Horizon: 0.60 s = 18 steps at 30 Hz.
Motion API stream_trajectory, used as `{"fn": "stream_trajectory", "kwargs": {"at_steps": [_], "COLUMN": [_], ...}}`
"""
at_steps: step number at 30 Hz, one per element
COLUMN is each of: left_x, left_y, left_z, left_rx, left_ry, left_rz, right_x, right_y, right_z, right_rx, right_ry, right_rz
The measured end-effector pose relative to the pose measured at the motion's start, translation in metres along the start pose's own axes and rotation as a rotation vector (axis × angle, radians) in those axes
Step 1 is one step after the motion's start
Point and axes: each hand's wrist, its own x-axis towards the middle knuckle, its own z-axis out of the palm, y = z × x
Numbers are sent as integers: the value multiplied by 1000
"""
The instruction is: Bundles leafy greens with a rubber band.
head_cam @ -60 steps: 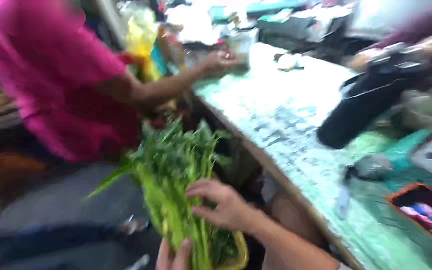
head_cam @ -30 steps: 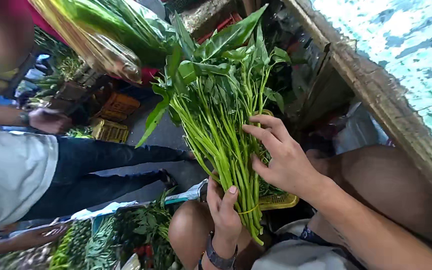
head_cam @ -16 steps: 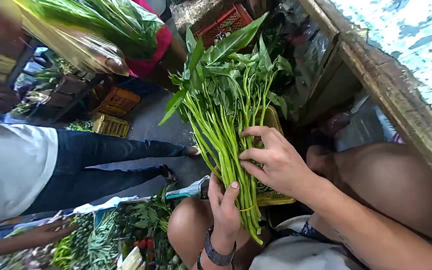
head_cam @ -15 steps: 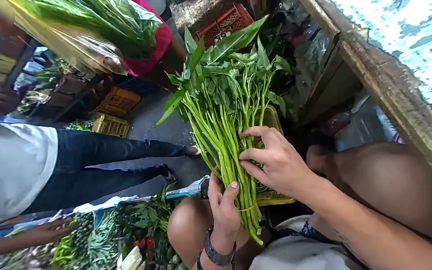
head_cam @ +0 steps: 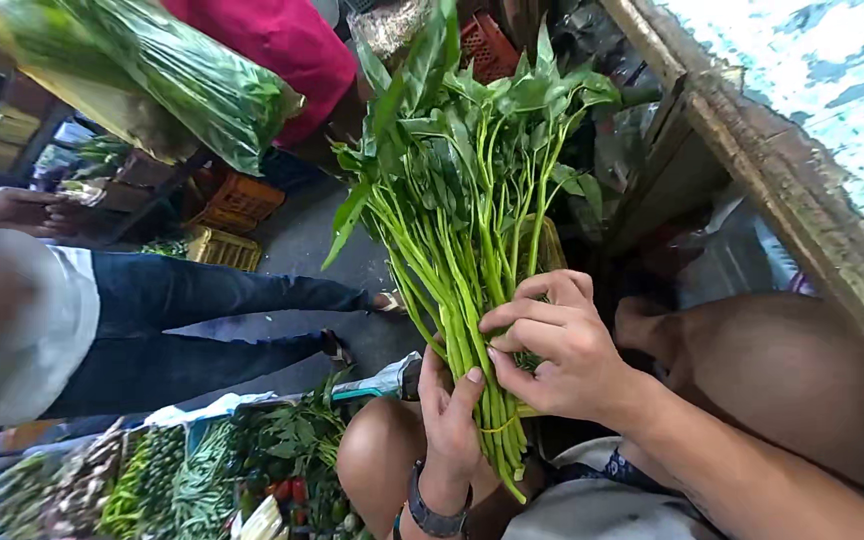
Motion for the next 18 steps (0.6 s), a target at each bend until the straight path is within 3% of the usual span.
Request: {"fn": "stream_trajectory", "kwargs": {"at_steps": [5,9,18], "left_x": [-1,-4,-2], "left_y": [2,2,7], "left_z": [-2,-3,4], "left_rx": [-39,-21,63], "left_ry": [-97,-125,9], "left_rz": [-2,22,50], "right_x": [2,2,-6], "right_y": [0,-1,-9], "right_z": [-3,-2,13], "right_rx": [195,203,88], "right_ry": [-11,-21,111], "right_rz": [96,107,58]}}
